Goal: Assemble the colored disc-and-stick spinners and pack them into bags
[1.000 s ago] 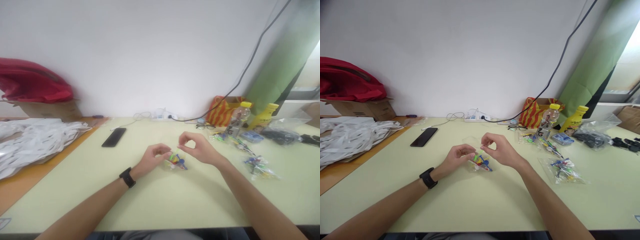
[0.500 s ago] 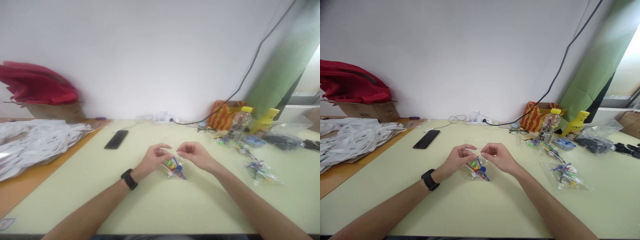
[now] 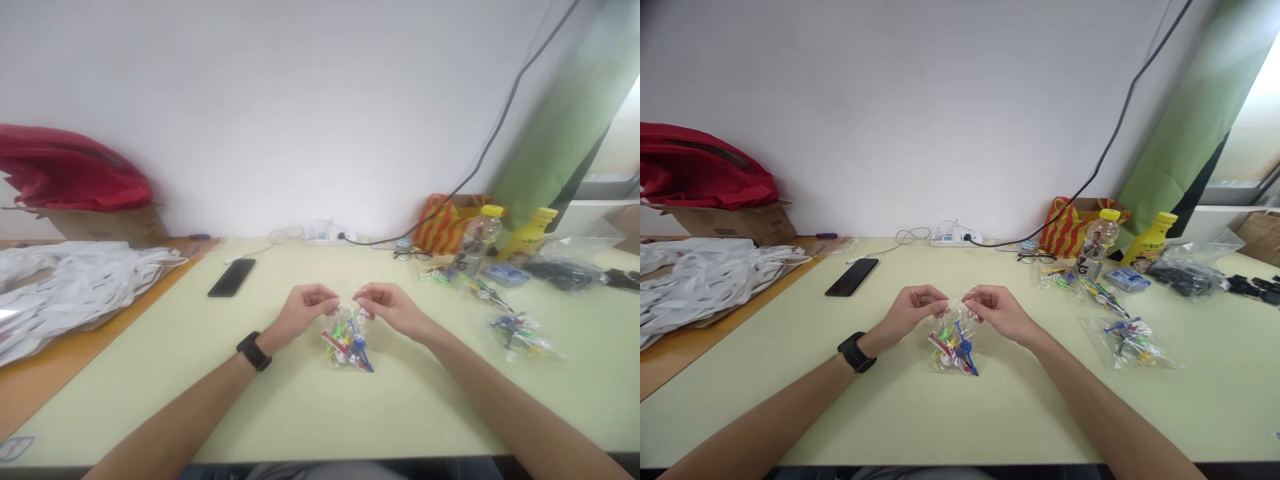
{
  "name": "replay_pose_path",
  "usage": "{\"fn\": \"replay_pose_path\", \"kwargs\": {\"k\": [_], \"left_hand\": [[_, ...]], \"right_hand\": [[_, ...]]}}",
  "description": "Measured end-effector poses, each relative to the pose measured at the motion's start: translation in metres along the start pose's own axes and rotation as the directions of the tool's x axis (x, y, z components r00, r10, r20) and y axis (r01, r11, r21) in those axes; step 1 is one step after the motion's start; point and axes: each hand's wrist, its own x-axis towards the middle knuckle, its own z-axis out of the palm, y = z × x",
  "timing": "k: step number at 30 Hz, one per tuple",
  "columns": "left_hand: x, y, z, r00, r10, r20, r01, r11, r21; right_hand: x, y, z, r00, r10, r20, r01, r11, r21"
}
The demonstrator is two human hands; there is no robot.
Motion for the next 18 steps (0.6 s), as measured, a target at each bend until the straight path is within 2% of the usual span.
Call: {"fn": "replay_pose_path", "kwargs": {"k": [6,18], "left_hand": [[0.002,-0.003,-0.006,0.999,0.036,-0.001,-0.036,0.999,0.03],[0.0,0.001,-0.01,1.0,0.001,0.002,-0.001,0.991,-0.133]], "right_hand": [[0.001,0.002,-0.001,0.997,-0.031,-0.068,0.032,0.999,0.017],[0.001,0.014,-0.005,0.992,0.03,-0.125,-0.002,0.977,0.214]]}}
